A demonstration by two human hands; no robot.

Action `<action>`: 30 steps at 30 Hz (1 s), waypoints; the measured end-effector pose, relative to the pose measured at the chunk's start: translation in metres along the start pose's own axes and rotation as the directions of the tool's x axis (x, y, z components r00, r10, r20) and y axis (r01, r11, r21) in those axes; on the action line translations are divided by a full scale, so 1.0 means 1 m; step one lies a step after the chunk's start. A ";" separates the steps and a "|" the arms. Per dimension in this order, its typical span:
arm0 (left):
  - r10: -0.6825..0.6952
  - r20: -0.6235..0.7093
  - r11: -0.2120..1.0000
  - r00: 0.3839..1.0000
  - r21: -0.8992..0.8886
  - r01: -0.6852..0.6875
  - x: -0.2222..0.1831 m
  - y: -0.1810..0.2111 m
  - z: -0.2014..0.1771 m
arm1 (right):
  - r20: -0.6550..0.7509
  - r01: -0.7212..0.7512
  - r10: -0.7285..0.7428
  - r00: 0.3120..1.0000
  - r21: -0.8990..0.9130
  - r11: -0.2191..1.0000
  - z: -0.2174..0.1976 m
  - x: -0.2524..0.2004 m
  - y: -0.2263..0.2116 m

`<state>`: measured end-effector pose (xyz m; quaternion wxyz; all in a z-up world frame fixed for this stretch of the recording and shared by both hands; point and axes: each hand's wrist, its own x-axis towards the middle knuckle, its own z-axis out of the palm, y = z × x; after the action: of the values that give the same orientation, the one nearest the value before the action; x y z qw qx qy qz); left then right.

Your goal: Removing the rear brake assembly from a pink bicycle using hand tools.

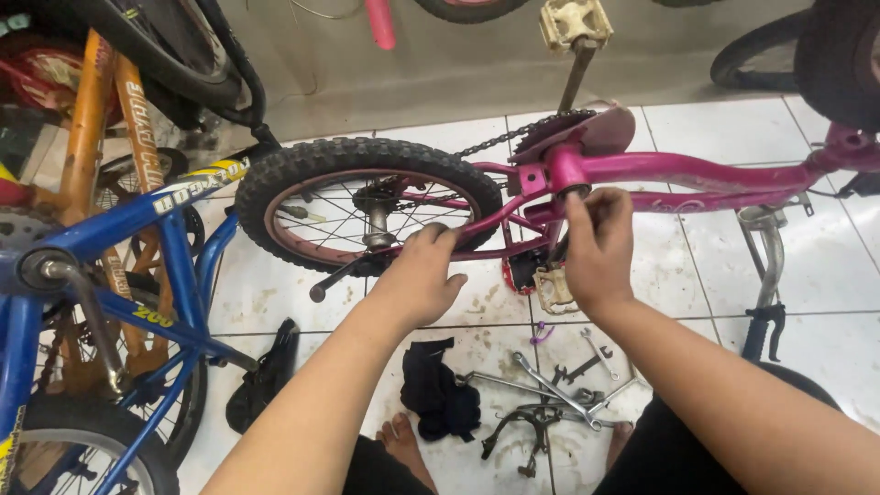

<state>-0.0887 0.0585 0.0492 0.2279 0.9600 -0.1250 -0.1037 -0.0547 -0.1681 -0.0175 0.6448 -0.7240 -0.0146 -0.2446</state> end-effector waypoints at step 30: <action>-0.423 0.316 0.881 0.849 -0.077 0.467 -0.039 -0.102 -0.017 | 0.508 0.260 0.759 0.408 -0.861 0.437 -0.036 -0.203 0.218</action>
<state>-0.1015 0.1653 0.0226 0.2487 0.9169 0.0776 -0.3024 -0.1721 -0.1786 -0.2937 0.1132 -0.9378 -0.0845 0.3172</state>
